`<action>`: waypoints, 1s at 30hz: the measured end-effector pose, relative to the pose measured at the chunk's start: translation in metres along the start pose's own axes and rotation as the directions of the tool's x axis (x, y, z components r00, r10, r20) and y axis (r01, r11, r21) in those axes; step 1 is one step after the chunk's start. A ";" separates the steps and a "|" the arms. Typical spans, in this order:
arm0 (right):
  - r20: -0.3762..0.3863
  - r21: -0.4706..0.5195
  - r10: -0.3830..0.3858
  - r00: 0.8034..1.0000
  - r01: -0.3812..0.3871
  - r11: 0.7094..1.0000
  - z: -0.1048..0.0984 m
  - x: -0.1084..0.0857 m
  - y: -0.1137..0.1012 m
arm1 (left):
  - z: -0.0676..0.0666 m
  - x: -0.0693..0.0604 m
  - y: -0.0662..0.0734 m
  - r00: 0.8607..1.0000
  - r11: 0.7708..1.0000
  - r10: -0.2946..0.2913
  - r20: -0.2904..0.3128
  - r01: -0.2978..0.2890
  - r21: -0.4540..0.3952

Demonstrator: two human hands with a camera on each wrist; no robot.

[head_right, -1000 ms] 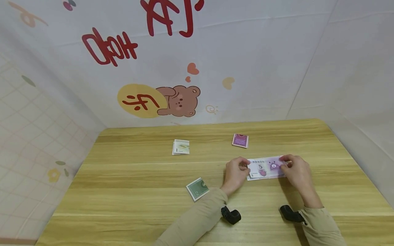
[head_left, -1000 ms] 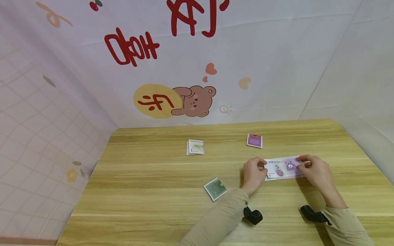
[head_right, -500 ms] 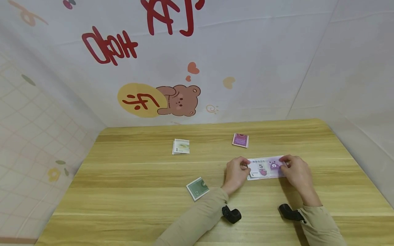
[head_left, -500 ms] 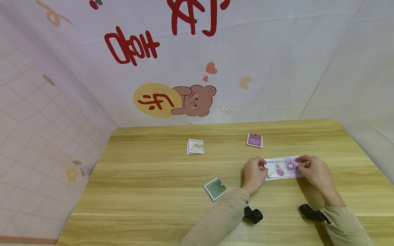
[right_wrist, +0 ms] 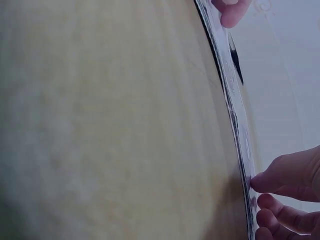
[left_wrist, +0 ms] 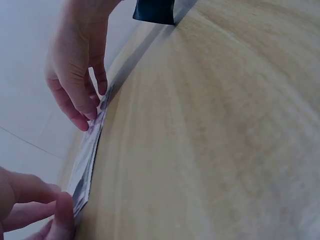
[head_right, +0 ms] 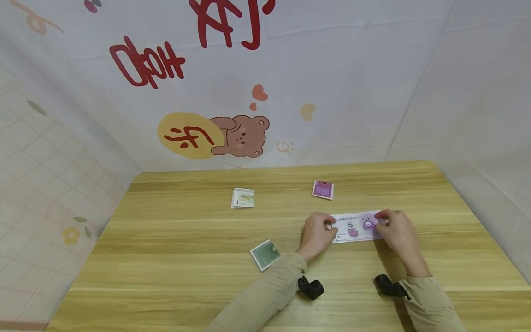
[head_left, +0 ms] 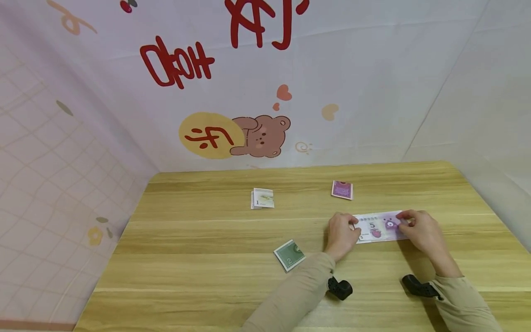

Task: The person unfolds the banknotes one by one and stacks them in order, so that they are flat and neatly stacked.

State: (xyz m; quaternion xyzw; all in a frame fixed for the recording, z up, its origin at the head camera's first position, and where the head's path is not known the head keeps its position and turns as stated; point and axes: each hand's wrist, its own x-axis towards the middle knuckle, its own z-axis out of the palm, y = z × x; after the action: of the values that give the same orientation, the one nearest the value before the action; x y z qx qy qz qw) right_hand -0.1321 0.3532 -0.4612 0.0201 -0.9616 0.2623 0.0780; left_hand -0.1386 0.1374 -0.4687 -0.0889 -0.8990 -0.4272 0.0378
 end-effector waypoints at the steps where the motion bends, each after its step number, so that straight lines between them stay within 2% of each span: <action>1: -0.002 0.001 -0.001 1.000 0.001 1.000 0.000 0.000 0.000 | -0.002 0.000 0.000 1.000 1.000 0.006 0.021 -0.007 0.030; 3: -0.003 0.005 -0.003 1.000 0.003 1.000 0.000 0.000 0.000 | -0.005 0.000 0.000 0.998 0.998 0.014 0.067 -0.018 0.058; 5: -0.014 0.006 -0.010 1.000 0.011 1.000 -0.001 0.000 0.000 | -0.009 0.000 -0.002 0.994 0.999 0.018 0.106 -0.022 0.040; 9: -0.058 0.038 -0.013 0.998 0.015 0.999 -0.003 -0.001 -0.001 | -0.020 0.002 -0.010 0.989 0.996 0.001 0.151 0.013 -0.088; 12: -0.092 0.067 -0.016 0.996 0.022 0.998 -0.003 -0.001 -0.006 | -0.032 0.003 -0.017 0.986 0.981 -0.002 0.166 0.035 -0.192; 16: -0.114 0.077 -0.046 0.992 0.055 0.995 0.001 0.000 -0.015 | -0.050 0.002 -0.027 0.985 0.959 0.005 0.174 0.044 -0.278; 19: -0.118 0.083 -0.067 0.991 0.077 0.994 0.007 0.001 -0.025 | -0.060 0.001 -0.035 0.984 0.954 0.006 0.178 0.048 -0.296; 25: -0.103 0.117 -0.098 0.990 0.110 0.987 0.023 0.003 -0.046 | -0.079 0.000 -0.043 0.984 0.953 0.071 0.166 -0.017 -0.302; 30: -0.119 0.158 -0.167 0.979 0.185 0.970 0.037 0.008 -0.064 | -0.093 0.000 -0.054 0.982 0.951 0.110 0.157 -0.058 -0.302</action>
State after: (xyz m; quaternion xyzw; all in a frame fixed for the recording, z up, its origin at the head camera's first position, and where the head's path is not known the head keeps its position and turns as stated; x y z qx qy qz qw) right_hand -0.1401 0.2798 -0.4594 0.0980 -0.9251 0.3352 0.1493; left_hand -0.1499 0.0324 -0.4512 -0.1683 -0.8201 -0.5458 -0.0352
